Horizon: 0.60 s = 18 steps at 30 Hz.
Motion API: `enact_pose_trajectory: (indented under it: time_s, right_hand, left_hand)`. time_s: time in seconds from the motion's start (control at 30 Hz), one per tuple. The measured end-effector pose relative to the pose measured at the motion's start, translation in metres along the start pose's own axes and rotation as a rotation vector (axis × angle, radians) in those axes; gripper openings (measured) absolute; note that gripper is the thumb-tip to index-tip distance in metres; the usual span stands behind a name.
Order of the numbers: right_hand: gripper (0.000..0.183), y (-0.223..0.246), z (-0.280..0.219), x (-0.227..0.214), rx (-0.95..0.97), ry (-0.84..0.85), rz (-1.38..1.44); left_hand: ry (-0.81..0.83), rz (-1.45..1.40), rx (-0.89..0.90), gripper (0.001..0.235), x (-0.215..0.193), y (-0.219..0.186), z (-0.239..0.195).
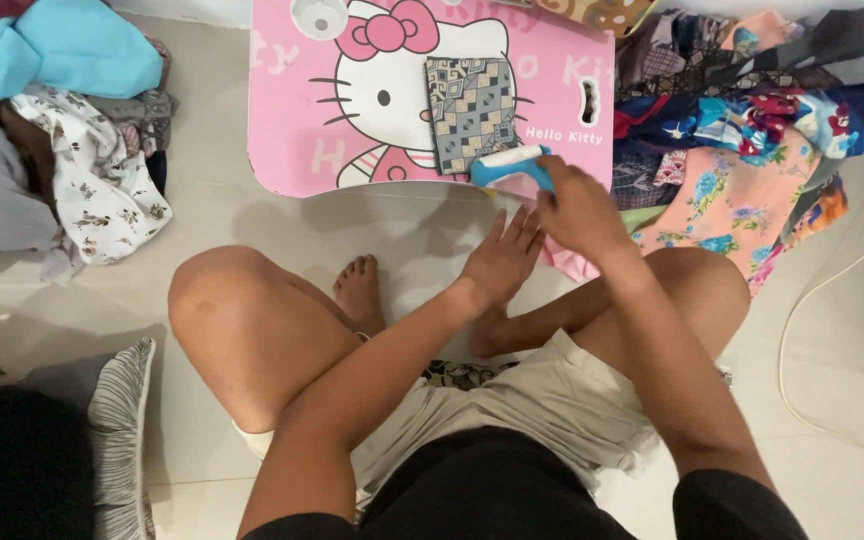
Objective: The person sits on the floor and uses a small handheld iron to press a patterned piece of fabric on a pink Hello Kitty ironing board. They repeatedly fold the fabric and iron different sections, smoothing out creases.
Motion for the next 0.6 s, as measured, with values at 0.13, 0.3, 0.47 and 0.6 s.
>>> enact_pose_trajectory:
  time_s: [0.13,0.3,0.47,0.6]
  right_hand:
    - [0.055,-0.016,0.009,-0.055,-0.036,-0.002,-0.041]
    - [0.039,-0.028,0.032,-0.114,-0.327,-0.255,0.104]
    - [0.040,-0.033,0.036,-0.122,-0.404,-0.430,0.245]
    - [0.044,-0.023,0.021,-0.114,-0.326,-0.374,0.146]
  left_hand:
    - [-0.094,-0.025,-0.065,0.057,-0.011,0.023,0.013]
    - [-0.124,-0.098,-0.432,0.094,-0.023,0.078,0.058]
    - [-0.051,-0.156,-0.730,0.094,-0.033,0.104,0.105]
    - [0.014,-0.288,-0.824,0.095,-0.014,0.112,0.117]
Point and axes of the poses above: each hand's wrist, its own z-axis towards the middle knuckle, its own x-axis out of the palm, y = z × x, the point moved 8 cm from there along z, towards the middle knuckle, and after that the axes turned 7 degrees about y, right-handed, at the moved point
